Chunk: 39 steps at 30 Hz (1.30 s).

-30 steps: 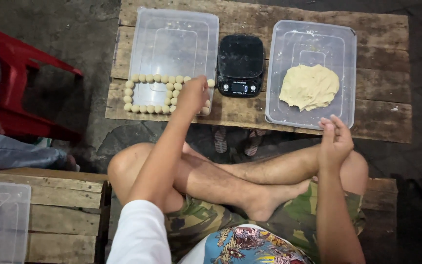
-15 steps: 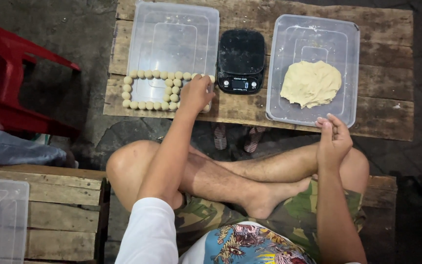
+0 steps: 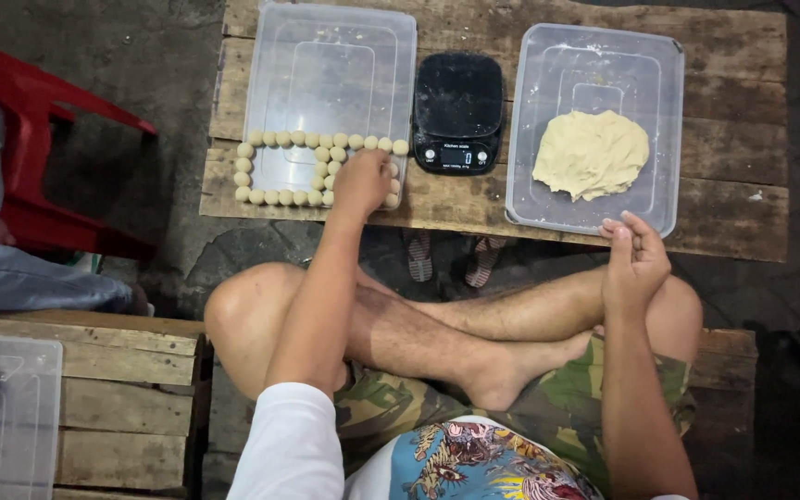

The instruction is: Portioning dough by weight using a digital scale and rolling it into small balls.

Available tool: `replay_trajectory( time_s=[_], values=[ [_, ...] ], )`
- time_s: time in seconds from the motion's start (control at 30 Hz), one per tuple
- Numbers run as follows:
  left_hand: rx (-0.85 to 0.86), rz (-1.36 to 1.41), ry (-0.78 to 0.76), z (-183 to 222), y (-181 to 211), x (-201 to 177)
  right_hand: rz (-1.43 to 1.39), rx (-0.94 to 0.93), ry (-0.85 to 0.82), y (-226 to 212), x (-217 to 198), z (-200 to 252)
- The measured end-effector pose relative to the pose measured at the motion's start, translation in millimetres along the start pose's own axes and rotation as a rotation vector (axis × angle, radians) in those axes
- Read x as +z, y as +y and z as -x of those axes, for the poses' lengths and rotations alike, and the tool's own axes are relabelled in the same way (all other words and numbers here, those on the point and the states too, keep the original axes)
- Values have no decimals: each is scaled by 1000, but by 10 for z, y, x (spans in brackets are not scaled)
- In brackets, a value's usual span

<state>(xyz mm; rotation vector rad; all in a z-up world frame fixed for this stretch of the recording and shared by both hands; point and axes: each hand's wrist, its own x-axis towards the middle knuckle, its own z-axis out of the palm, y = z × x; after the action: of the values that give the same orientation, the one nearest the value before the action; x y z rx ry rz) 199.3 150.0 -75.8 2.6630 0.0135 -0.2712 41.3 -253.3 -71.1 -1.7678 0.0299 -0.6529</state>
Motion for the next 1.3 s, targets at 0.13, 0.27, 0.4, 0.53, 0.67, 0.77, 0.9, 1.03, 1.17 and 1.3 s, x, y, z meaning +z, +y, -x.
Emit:
replay_trajectory(
  time_s=[0.13, 0.27, 0.4, 0.53, 0.67, 0.77, 0.9, 1.03, 1.17, 1.3],
  values=[
    [50, 71, -39, 43, 111, -97, 26, 6, 3, -49, -5, 6],
    [91, 45, -35, 87, 156, -150, 29, 15, 9, -73, 4, 5],
    [167, -76, -40, 135, 183, -178, 20, 22, 6, -36, -2, 3],
    [217, -156, 26, 134, 195, -113, 20, 18, 3, -18, 0, 8],
    [175, -174, 133, 98, 206, 8, 36, 1, 7, -49, 11, 11],
    [166, -194, 151, 152, 306, -53, 55, -6, 1, -38, 14, 5],
    [186, -265, 148, 11, 191, 192, 57, 24, 9, -93, 21, 11],
    [140, -248, 135, 67, 248, 147, 408, -79, -7, -72, -67, -141],
    [131, -249, 158, 90, 237, 175, 892, -150, -94, 343, -200, -368],
    [124, -252, 190, 131, 271, 130, 1009, 200, -190, 680, -226, -696]
  ],
)
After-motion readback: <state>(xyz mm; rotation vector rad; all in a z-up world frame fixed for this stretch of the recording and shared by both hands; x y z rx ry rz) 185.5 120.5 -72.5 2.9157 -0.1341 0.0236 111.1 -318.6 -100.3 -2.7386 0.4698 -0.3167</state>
